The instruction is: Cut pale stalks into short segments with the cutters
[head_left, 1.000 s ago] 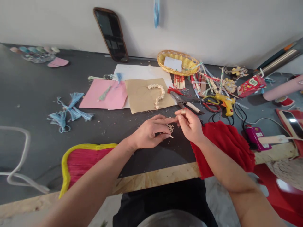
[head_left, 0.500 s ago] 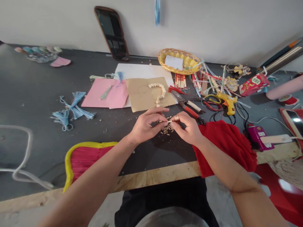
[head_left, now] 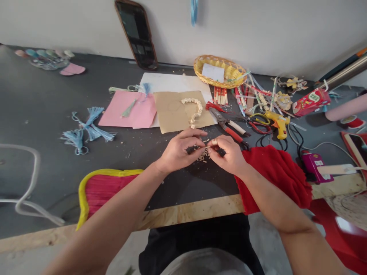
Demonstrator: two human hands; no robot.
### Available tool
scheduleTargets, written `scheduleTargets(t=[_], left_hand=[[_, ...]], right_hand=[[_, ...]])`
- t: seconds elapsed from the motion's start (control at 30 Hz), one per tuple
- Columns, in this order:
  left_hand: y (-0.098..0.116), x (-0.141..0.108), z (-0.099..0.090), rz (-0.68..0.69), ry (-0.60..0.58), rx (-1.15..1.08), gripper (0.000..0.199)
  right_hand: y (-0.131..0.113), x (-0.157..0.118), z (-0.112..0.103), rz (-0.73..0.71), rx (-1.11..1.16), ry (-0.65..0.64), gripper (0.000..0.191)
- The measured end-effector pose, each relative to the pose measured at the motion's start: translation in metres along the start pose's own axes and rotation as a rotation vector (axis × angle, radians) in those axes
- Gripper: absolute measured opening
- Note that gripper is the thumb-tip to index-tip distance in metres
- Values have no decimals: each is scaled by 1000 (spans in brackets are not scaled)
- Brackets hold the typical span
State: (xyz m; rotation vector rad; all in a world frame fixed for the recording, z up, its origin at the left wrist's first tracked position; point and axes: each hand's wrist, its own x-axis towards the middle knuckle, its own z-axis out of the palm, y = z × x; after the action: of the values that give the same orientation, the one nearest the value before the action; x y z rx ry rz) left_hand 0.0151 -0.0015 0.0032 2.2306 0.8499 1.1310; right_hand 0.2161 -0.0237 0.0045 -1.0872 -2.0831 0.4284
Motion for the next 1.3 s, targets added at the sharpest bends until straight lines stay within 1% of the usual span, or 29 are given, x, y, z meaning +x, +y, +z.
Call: scheduleTargets(t=[0.13,0.4,0.6,0.7,0.77,0.87,0.93,1.03,1.3], left_hand=[[-1,0,1,23,-1,13,6],[-2,1,4,47,6,40,8],[1,1,2,0,-22,18,10],[0,2,-2,-39,-8,18,10],[-2,2,-5,-87,23,22,10],[-5,1,-7,-129,51,37,9],[-6,0,-7,-130,40,44,9],[-6,-1,-5,-126,10,59,10],[-7,0,-4,-166,6,96,13]], right_hand=[[2,0,2,-14,-54,4,5],[0,0,3,25,-48,-9,7],[3,0,3,10,-70,11,12],[5,1,0,54,-35,4,10],[6,2,-2,104,-7,-28,5],[7,2,-1,169,25,-95,15],[8,2,0,154,45,-78,19],[10,1,3,90,69,-23,23],[12,-1,7,79,115,-59,16]])
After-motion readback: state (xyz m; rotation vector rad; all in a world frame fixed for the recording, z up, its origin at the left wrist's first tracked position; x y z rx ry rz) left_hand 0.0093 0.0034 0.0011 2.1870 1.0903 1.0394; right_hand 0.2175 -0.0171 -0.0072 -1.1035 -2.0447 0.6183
